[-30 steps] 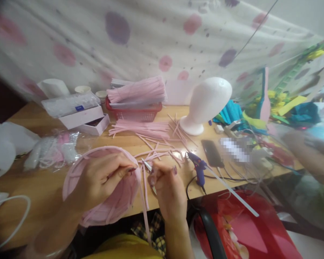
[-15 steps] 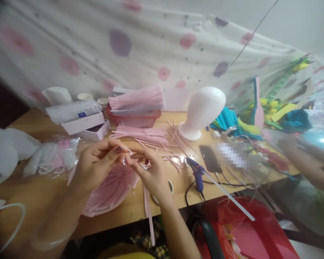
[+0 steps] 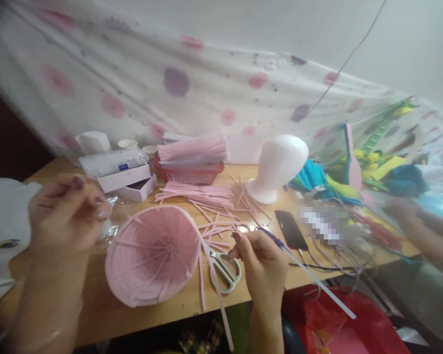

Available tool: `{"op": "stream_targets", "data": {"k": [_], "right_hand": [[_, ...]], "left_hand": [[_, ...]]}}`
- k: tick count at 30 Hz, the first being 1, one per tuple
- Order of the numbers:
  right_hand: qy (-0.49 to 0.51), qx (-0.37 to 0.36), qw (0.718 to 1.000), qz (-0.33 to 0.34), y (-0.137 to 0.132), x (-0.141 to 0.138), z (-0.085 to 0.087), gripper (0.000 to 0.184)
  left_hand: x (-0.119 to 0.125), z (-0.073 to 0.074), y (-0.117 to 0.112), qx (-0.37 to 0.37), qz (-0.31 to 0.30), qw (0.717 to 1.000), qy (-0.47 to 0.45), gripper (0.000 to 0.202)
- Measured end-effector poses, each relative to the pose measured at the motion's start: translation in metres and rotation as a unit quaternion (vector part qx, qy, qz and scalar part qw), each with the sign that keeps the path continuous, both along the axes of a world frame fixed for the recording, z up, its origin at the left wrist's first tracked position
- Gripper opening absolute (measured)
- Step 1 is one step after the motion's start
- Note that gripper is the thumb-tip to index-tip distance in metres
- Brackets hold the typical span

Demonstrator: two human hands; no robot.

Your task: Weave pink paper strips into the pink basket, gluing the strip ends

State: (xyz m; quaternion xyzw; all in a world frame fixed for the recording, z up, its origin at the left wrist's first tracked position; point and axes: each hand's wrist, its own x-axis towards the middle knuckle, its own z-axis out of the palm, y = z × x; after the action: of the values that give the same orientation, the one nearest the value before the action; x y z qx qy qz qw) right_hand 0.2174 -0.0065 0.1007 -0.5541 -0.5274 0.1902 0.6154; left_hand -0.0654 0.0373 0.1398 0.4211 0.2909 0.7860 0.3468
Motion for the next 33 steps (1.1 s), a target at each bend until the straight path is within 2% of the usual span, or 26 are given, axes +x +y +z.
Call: {"op": "stream_targets", "data": {"k": [3,4,6,7,9,11,13,16,18,20,22,24,26,29,33], "right_hand": [[-0.075,-0.03,0.995,0.065,0.007,-0.001,-0.008,0.056],[-0.098,-0.032,0.992,0.08,0.009,-0.001,-0.01,0.056],[-0.119,-0.038,0.988,0.091,0.012,-0.002,-0.011,0.053],[-0.124,-0.041,0.987,0.093,0.012,-0.002,-0.011,0.05],[-0.127,-0.043,0.987,0.09,0.012,-0.002,-0.011,0.047],[-0.134,-0.035,0.987,0.082,0.012,0.0,-0.011,0.048],[-0.15,-0.026,0.986,0.071,0.014,0.002,-0.01,0.046],[-0.185,-0.021,0.98,0.066,0.018,0.004,-0.01,0.04],[-0.197,-0.022,0.978,0.058,0.02,0.003,-0.01,0.036],[-0.208,-0.015,0.977,0.052,0.02,0.0,-0.01,0.032],[-0.232,0.002,0.971,0.065,0.018,-0.004,-0.01,0.025],[-0.258,0.02,0.962,0.088,0.017,-0.008,-0.01,0.02],[-0.275,0.033,0.955,0.104,0.017,-0.01,-0.01,0.017],[-0.291,0.046,0.949,0.115,0.02,-0.012,-0.012,0.014],[-0.312,0.056,0.94,0.122,0.024,-0.011,-0.017,0.011]], "left_hand": [[-0.039,0.0,0.001,-0.005,0.081,0.995,0.054,0.017],[-0.053,-0.003,0.001,-0.027,0.168,0.974,0.147,0.019],[-0.078,-0.011,0.0,-0.071,0.261,0.937,0.221,0.009],[-0.088,-0.016,-0.001,-0.096,0.311,0.909,0.259,0.007],[-0.101,-0.027,-0.003,-0.139,0.342,0.874,0.315,0.013],[-0.107,-0.037,-0.003,-0.17,0.323,0.856,0.366,0.014],[-0.107,-0.046,0.001,-0.184,0.268,0.851,0.413,0.012],[-0.099,-0.057,0.009,-0.174,0.173,0.855,0.456,0.025],[-0.093,-0.061,0.013,-0.171,0.138,0.863,0.456,0.03],[-0.087,-0.063,0.014,-0.183,0.136,0.87,0.437,0.03],[-0.083,-0.062,0.012,-0.201,0.163,0.876,0.408,0.028],[-0.081,-0.058,0.011,-0.219,0.19,0.88,0.377,0.024],[-0.079,-0.053,0.011,-0.229,0.187,0.888,0.351,0.024],[-0.073,-0.047,0.014,-0.232,0.118,0.915,0.308,0.031],[-0.061,-0.048,0.018,-0.235,-0.006,0.949,0.213,0.029]]}}
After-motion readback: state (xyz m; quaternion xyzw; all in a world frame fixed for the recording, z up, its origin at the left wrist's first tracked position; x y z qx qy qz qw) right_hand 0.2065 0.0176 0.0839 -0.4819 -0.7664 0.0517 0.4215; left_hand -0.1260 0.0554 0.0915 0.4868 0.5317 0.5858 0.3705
